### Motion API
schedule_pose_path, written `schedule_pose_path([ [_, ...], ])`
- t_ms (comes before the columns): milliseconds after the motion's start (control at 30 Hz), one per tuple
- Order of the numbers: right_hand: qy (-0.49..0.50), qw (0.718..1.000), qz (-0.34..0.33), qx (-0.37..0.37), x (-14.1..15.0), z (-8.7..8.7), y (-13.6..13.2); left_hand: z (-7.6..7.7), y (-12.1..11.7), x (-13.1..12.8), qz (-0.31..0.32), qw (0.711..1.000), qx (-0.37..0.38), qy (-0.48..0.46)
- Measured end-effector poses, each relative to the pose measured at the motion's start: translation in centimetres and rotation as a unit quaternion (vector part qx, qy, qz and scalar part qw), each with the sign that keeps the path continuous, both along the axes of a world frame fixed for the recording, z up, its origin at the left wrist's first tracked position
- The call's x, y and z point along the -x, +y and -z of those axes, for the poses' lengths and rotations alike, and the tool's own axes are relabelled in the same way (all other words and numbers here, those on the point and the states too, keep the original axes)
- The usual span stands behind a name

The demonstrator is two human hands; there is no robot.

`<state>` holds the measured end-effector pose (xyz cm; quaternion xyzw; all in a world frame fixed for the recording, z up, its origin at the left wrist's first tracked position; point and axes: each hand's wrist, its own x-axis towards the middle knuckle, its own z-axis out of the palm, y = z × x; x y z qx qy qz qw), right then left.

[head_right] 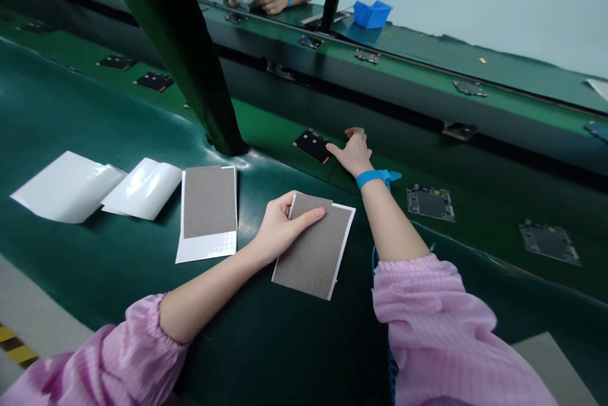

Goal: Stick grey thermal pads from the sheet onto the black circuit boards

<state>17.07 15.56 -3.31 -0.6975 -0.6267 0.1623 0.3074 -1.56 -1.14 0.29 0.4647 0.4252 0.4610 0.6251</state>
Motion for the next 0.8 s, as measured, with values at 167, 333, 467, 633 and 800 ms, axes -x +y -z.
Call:
schedule_pose_path([
  [167, -0.025, 0.998, -0.057, -0.026, -0.5, -0.9, -2.7, -0.2, 0.0, 0.1, 0.003, 1.0, -0.004, 0.008],
  [333, 0.026, 0.998, -0.043, -0.032, -0.2, -2.1, -4.9, -0.3, 0.0, 0.1, 0.003, 1.0, 0.0, 0.009],
  [467, 0.119, 0.99, -0.08, -0.001, -1.1, -4.6, -6.0, -0.3, -0.1, 0.0, -0.001, 1.0, 0.01, 0.022],
  [633, 0.052, 0.998, 0.016, -0.028, -4.1, -9.3, -7.8, -0.3, -0.3, 0.0, -0.002, 0.999, 0.018, 0.031],
  [800, -0.034, 0.995, 0.08, -0.056, -4.9, -9.6, -8.1, -0.3, -0.3, 0.0, 0.003, 0.999, 0.016, 0.04],
])
